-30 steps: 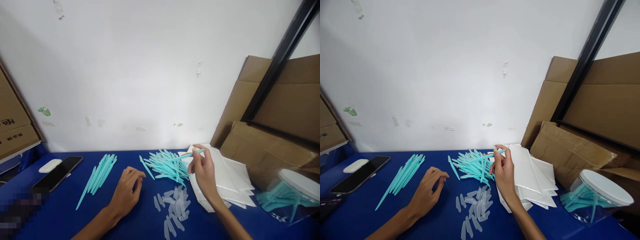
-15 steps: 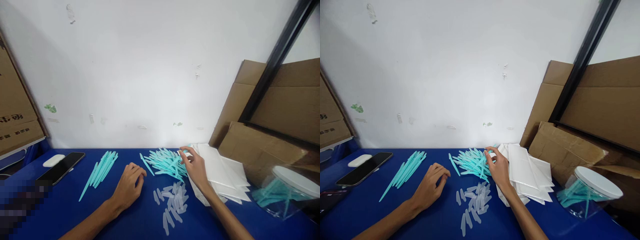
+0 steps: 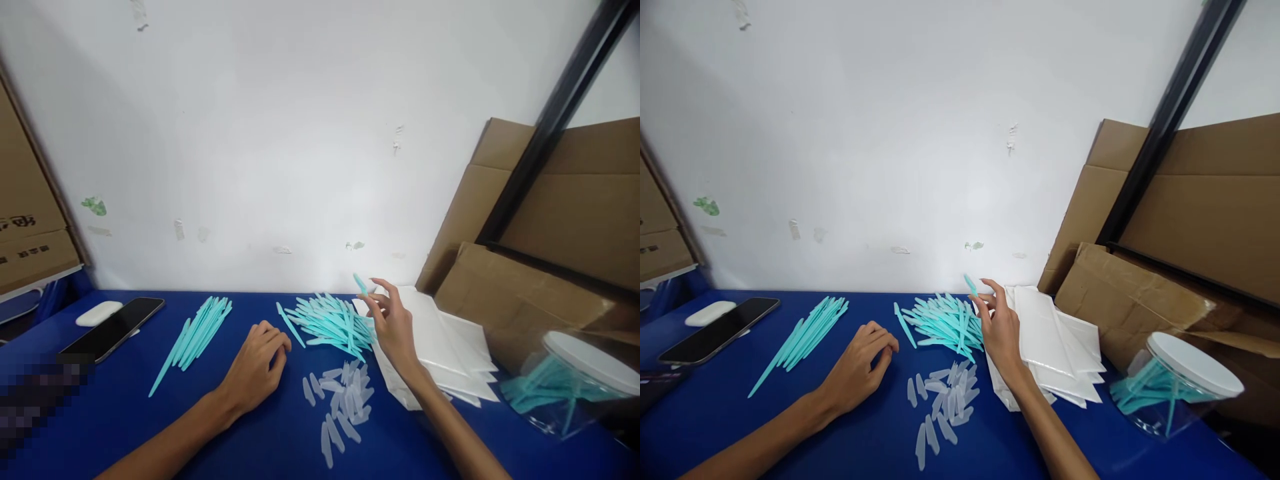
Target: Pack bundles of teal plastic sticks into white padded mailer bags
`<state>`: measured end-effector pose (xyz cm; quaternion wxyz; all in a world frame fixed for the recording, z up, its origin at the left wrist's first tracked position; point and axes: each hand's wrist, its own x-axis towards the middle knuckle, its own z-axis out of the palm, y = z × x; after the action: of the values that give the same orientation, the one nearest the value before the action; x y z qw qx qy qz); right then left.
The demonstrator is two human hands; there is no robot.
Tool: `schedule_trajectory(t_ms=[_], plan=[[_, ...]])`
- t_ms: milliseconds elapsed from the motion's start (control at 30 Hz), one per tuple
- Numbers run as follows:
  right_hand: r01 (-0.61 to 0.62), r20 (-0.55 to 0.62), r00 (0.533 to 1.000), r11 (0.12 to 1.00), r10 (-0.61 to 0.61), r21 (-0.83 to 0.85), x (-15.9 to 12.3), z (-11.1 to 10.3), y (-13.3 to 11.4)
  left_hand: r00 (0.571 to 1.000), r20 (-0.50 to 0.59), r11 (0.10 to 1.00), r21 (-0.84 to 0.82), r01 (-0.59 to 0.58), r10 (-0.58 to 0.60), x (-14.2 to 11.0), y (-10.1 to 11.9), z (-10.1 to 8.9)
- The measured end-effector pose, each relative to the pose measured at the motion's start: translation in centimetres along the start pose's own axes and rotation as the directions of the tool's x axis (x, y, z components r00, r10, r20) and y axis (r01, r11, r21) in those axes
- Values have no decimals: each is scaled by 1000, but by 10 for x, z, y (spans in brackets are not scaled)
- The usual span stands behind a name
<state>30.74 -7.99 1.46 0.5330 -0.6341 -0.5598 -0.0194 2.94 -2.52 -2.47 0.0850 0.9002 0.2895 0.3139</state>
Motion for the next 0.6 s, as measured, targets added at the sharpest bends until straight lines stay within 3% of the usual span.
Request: schedule_trajectory(t_ms=[167, 333, 600], plan=[[118, 130, 986, 982, -100, -146, 0, 1, 5, 1000, 12, 1000, 2, 6, -6, 1, 0, -1], [195, 196, 968, 964, -159, -181, 0, 4, 14, 1000, 24, 1000, 9, 17, -17, 3, 0, -1], [247, 361, 923, 925, -134, -288, -3, 9, 20, 997, 41, 998, 14, 58, -58, 3, 0, 0]])
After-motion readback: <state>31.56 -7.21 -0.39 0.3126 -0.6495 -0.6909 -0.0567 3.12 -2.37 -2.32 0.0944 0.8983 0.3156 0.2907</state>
